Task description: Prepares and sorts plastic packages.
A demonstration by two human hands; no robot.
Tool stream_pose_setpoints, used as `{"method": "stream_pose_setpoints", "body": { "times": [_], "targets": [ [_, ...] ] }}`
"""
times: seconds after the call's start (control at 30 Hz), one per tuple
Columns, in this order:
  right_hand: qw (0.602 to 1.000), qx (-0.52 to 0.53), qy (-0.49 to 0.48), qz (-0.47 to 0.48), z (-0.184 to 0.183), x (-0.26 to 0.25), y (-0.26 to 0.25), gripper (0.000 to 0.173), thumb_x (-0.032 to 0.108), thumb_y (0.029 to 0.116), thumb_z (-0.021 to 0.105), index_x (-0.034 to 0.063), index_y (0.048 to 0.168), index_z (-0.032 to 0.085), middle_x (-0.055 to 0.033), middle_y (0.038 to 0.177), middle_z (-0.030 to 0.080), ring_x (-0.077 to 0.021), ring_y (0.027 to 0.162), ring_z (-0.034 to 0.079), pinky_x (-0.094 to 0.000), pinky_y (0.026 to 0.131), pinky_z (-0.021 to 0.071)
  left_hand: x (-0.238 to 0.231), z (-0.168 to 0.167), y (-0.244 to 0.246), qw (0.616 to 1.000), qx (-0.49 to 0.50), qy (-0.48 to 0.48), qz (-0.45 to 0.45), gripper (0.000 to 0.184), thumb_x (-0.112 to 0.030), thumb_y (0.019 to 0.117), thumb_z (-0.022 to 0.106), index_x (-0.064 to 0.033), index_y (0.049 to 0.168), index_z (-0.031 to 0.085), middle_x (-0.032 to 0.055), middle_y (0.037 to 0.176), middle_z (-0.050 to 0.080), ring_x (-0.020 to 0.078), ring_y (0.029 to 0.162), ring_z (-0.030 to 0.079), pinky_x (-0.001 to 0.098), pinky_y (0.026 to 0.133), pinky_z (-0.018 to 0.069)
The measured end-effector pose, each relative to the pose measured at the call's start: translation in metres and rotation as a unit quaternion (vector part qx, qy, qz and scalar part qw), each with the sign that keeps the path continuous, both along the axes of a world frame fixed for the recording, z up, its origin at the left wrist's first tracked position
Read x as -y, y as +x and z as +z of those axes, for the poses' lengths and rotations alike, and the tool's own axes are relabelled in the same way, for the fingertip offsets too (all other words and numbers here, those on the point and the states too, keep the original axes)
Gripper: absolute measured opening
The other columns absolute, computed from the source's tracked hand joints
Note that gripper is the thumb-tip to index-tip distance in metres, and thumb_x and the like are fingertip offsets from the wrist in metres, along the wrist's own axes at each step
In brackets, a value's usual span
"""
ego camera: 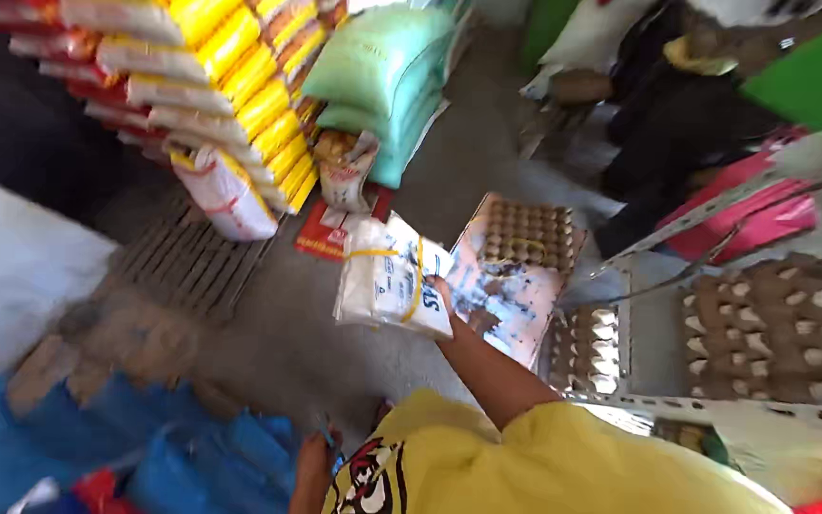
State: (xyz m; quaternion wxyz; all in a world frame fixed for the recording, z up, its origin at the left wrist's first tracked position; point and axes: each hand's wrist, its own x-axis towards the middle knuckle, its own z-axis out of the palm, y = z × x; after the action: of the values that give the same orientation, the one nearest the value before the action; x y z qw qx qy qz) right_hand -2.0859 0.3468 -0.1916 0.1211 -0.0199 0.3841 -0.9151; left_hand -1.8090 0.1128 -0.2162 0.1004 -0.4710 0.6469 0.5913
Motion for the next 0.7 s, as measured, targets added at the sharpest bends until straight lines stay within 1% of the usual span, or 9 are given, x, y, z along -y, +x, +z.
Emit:
{"method": "stream_pose_setpoints", "body": {
  "times": [0.03, 0.1, 0.2, 0.27, 0.33, 0.4, 0.57, 0.63, 0.7],
  "targets": [
    [0.998, -0.011, -0.055, -0.016, -0.001, 0.003, -0.014, 0.021, 0.028, 0.0928, 0.058, 0.0205, 0.077, 0.071, 0.0079, 0.071, 0.071, 0.0015, 0.067, 0.066, -0.0189, 0.065, 0.0560, 0.017, -0.001, -0.028, 1.000, 0.002, 0.013, -0.028, 0.031, -0.018, 0.1088, 0.049, 0.0068, 0.101, 0.065, 0.0065, 0.080, 0.068, 0.0090, 0.064, 0.060, 0.0265, 0.062, 0.0523],
    [0.992, -0.057, -0.101, -0.052, -0.002, -0.001, -0.040, 0.015, 0.037, 0.0852, 0.069, 0.0239, 0.079, 0.074, 0.0071, 0.077, 0.075, 0.0000, 0.072, 0.070, -0.0206, 0.069, 0.0589, 0.045, -0.008, -0.088, 0.997, 0.008, 0.021, -0.075, 0.030, -0.019, 0.1067, 0.054, 0.0080, 0.104, 0.065, 0.0098, 0.082, 0.069, 0.0120, 0.065, 0.061, 0.0289, 0.060, 0.0516],
    [0.980, -0.089, -0.102, -0.143, -0.003, -0.015, -0.077, 0.019, 0.033, 0.0907, 0.065, 0.0214, 0.080, 0.076, 0.0057, 0.077, 0.075, -0.0002, 0.074, 0.070, -0.0199, 0.071, 0.0584, 0.075, -0.017, -0.195, 0.993, 0.002, 0.059, -0.103, 0.037, -0.015, 0.1037, 0.061, 0.0117, 0.127, 0.052, 0.0187, 0.096, 0.070, 0.0196, 0.078, 0.068, 0.0345, 0.071, 0.0574],
    [0.971, -0.057, -0.069, -0.221, 0.000, -0.023, -0.105, 0.018, 0.027, 0.0892, 0.060, 0.0207, 0.075, 0.068, 0.0056, 0.070, 0.071, -0.0002, 0.066, 0.067, -0.0194, 0.065, 0.0565, 0.086, -0.015, -0.268, 0.988, -0.020, 0.068, -0.137, 0.037, -0.013, 0.1030, 0.061, 0.0113, 0.129, 0.050, 0.0186, 0.094, 0.070, 0.0194, 0.076, 0.069, 0.0334, 0.068, 0.0580],
    [0.970, -0.108, -0.097, -0.193, -0.011, -0.036, -0.139, 0.016, 0.037, 0.0857, 0.073, 0.0219, 0.081, 0.077, 0.0066, 0.075, 0.074, 0.0001, 0.069, 0.070, -0.0195, 0.066, 0.0590, 0.094, -0.015, -0.333, 0.981, -0.032, 0.077, -0.173, 0.035, -0.011, 0.1030, 0.061, 0.0101, 0.129, 0.050, 0.0169, 0.092, 0.069, 0.0172, 0.074, 0.067, 0.0310, 0.065, 0.0563],
    [0.959, -0.153, -0.108, -0.215, -0.013, -0.040, -0.177, 0.016, 0.036, 0.0878, 0.072, 0.0213, 0.085, 0.079, 0.0067, 0.078, 0.075, 0.0004, 0.072, 0.070, -0.0193, 0.069, 0.0589, 0.101, -0.020, -0.387, 0.981, -0.045, 0.071, -0.177, 0.031, -0.010, 0.1027, 0.061, 0.0105, 0.124, 0.053, 0.0153, 0.087, 0.070, 0.0151, 0.068, 0.067, 0.0286, 0.061, 0.0556],
    [0.915, -0.088, -0.165, -0.356, 0.036, -0.006, -0.274, 0.023, 0.020, 0.0943, 0.060, 0.0167, 0.074, 0.071, 0.0059, 0.066, 0.070, 0.0015, 0.061, 0.065, -0.0163, 0.061, 0.0553, 0.141, -0.021, -0.498, 0.986, -0.002, -0.032, -0.162, 0.039, -0.018, 0.1030, 0.064, 0.0116, 0.127, 0.053, 0.0203, 0.094, 0.069, 0.0207, 0.073, 0.065, 0.0368, 0.067, 0.0553],
    [0.891, 0.021, -0.117, -0.438, 0.069, 0.006, -0.310, 0.044, 0.006, 0.1037, 0.021, 0.0154, 0.074, 0.053, 0.0094, 0.057, 0.060, 0.0063, 0.053, 0.056, -0.0118, 0.054, 0.0492, 0.165, -0.028, -0.540, 0.985, 0.010, -0.076, -0.154, 0.040, -0.022, 0.1019, 0.066, 0.0095, 0.126, 0.057, 0.0209, 0.096, 0.069, 0.0240, 0.075, 0.065, 0.0410, 0.070, 0.0559],
    [0.865, 0.100, -0.105, -0.480, 0.093, 0.014, -0.346, 0.050, 0.003, 0.1060, 0.012, 0.0141, 0.076, 0.050, 0.0114, 0.055, 0.057, 0.0092, 0.049, 0.053, -0.0091, 0.051, 0.0472, 0.186, -0.032, -0.574, 0.980, 0.009, -0.132, -0.147, 0.039, -0.024, 0.1013, 0.066, 0.0082, 0.121, 0.061, 0.0219, 0.096, 0.069, 0.0278, 0.078, 0.066, 0.0461, 0.073, 0.0567]
  ]
}}
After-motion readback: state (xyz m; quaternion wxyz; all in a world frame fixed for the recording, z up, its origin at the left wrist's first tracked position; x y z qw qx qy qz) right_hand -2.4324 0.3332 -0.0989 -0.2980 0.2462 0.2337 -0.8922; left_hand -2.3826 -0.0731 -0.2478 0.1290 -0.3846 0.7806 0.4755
